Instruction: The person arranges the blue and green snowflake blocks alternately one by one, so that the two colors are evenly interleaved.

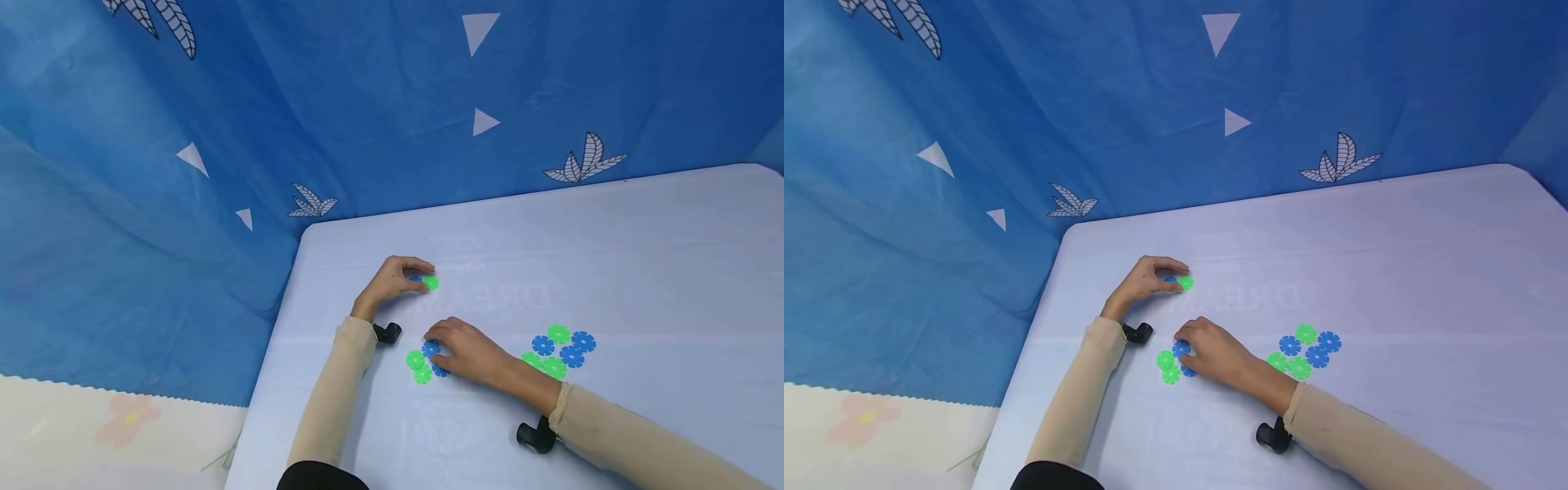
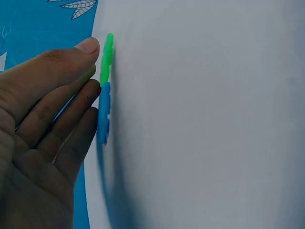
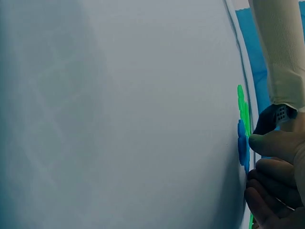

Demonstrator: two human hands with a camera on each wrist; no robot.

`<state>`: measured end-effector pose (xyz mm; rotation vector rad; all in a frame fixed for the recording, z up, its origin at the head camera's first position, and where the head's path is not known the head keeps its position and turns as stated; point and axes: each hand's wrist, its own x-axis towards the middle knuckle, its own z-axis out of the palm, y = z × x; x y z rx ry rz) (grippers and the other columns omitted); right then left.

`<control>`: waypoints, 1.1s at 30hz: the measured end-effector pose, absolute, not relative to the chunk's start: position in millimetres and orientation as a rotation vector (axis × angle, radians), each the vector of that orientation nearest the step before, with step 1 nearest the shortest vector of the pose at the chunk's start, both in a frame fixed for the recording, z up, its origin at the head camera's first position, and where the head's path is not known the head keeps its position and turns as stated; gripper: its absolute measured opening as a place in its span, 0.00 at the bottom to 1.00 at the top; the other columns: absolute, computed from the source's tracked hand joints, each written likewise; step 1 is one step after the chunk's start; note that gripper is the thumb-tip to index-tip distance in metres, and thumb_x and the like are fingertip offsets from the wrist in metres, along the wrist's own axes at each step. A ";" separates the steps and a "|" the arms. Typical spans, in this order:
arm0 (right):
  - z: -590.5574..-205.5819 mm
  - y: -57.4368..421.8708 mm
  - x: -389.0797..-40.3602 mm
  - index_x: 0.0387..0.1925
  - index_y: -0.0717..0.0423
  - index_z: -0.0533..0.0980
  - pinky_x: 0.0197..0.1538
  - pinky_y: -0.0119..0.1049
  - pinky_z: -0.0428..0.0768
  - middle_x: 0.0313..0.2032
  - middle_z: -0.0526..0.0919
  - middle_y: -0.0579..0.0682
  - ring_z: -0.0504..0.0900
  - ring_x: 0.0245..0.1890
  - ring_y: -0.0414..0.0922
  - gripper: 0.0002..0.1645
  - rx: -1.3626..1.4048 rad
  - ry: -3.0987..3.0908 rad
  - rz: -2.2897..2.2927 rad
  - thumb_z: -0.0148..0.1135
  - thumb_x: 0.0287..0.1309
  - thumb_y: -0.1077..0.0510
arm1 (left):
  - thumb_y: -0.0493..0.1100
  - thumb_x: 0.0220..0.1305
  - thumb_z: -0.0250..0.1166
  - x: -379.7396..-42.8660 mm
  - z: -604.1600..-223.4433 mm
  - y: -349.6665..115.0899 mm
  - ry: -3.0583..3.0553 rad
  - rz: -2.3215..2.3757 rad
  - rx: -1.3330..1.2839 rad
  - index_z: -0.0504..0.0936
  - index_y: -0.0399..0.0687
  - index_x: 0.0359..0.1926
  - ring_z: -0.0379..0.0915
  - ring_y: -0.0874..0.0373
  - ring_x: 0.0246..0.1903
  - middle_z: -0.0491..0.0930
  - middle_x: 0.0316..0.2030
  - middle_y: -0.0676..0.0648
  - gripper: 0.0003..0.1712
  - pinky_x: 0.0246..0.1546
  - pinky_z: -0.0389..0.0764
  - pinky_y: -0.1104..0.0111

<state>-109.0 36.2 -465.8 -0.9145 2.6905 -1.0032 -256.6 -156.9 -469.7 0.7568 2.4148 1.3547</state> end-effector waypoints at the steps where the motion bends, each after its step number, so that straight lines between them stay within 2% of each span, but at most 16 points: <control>1: -465.7 35.5 -109.2 0.49 0.60 0.82 0.58 0.45 0.76 0.48 0.83 0.50 0.77 0.55 0.49 0.19 -0.918 2.690 -1.004 0.71 0.55 0.59 | 0.34 0.51 0.77 -256.3 -470.2 -157.4 2.426 1.345 0.758 0.87 0.44 0.49 0.79 0.61 0.49 0.85 0.46 0.50 0.22 0.53 0.77 0.67; 17: -466.0 25.4 -106.4 0.41 0.60 0.85 0.51 0.43 0.80 0.40 0.86 0.48 0.81 0.46 0.48 0.15 -0.912 2.782 -0.960 0.75 0.50 0.60 | 0.33 0.52 0.76 -255.8 -471.8 -156.8 2.471 1.260 0.756 0.87 0.46 0.48 0.79 0.63 0.47 0.85 0.45 0.52 0.20 0.52 0.77 0.70; 33: -467.0 14.5 -102.7 0.38 0.59 0.85 0.47 0.40 0.81 0.37 0.86 0.48 0.81 0.43 0.46 0.13 -0.902 2.894 -0.860 0.75 0.49 0.60 | 0.32 0.52 0.75 -256.1 -471.8 -157.5 2.461 1.259 0.762 0.87 0.45 0.49 0.79 0.62 0.47 0.85 0.45 0.52 0.20 0.52 0.77 0.70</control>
